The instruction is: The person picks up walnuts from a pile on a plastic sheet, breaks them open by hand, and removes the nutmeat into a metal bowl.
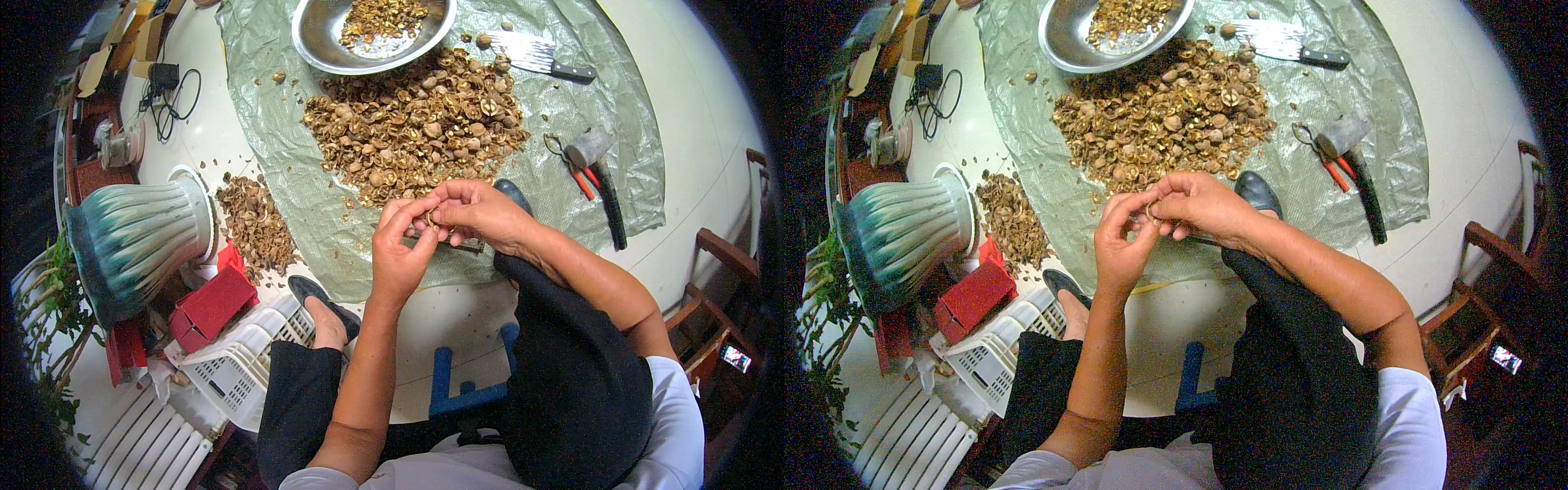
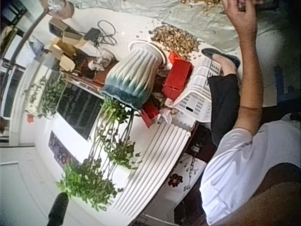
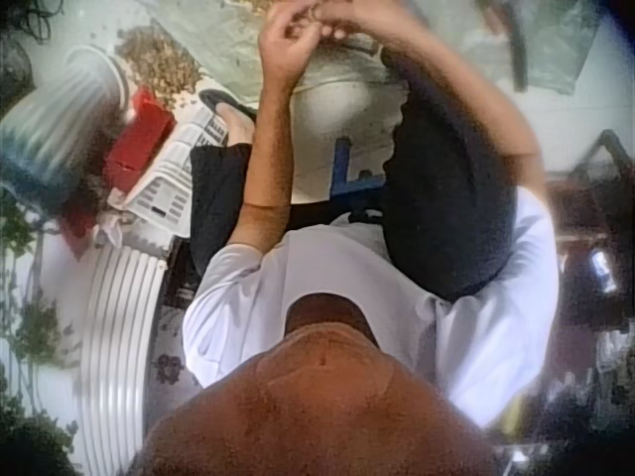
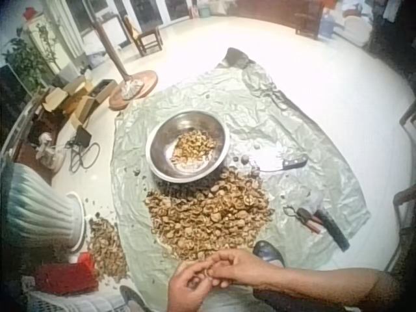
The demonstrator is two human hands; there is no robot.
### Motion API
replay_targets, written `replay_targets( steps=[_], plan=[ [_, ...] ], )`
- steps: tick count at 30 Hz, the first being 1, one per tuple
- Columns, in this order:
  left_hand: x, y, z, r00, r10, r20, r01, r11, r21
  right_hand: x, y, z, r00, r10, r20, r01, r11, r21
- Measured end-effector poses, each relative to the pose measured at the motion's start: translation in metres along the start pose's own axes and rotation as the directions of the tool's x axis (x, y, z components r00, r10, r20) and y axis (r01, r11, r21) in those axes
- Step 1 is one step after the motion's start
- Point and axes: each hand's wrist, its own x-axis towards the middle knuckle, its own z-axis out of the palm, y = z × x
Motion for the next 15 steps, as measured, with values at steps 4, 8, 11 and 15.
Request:
replay_targets(
  steps=[4,8,11,15],
  plan=[
    [-0.001,0.0,-0.002,0.999,0.036,0.011,-0.037,0.999,0.021,0.001,0.002,0.003,1.0,-0.031,-0.001,0.031,0.997,-0.072],
    [-0.001,0.001,-0.002,0.996,0.069,0.054,-0.073,0.994,0.077,0.003,0.009,-0.001,0.979,-0.202,-0.012,0.173,0.868,-0.466],
    [-0.002,-0.002,0.001,0.998,0.038,0.04,-0.042,0.994,0.097,0.006,0.014,-0.003,0.987,-0.156,-0.035,0.125,0.888,-0.442],
    [-0.004,-0.007,0.0,1.0,-0.02,-0.005,0.02,0.999,0.034,0.003,0.008,-0.005,1.0,-0.006,-0.021,0.005,0.998,-0.068]
  ],
)
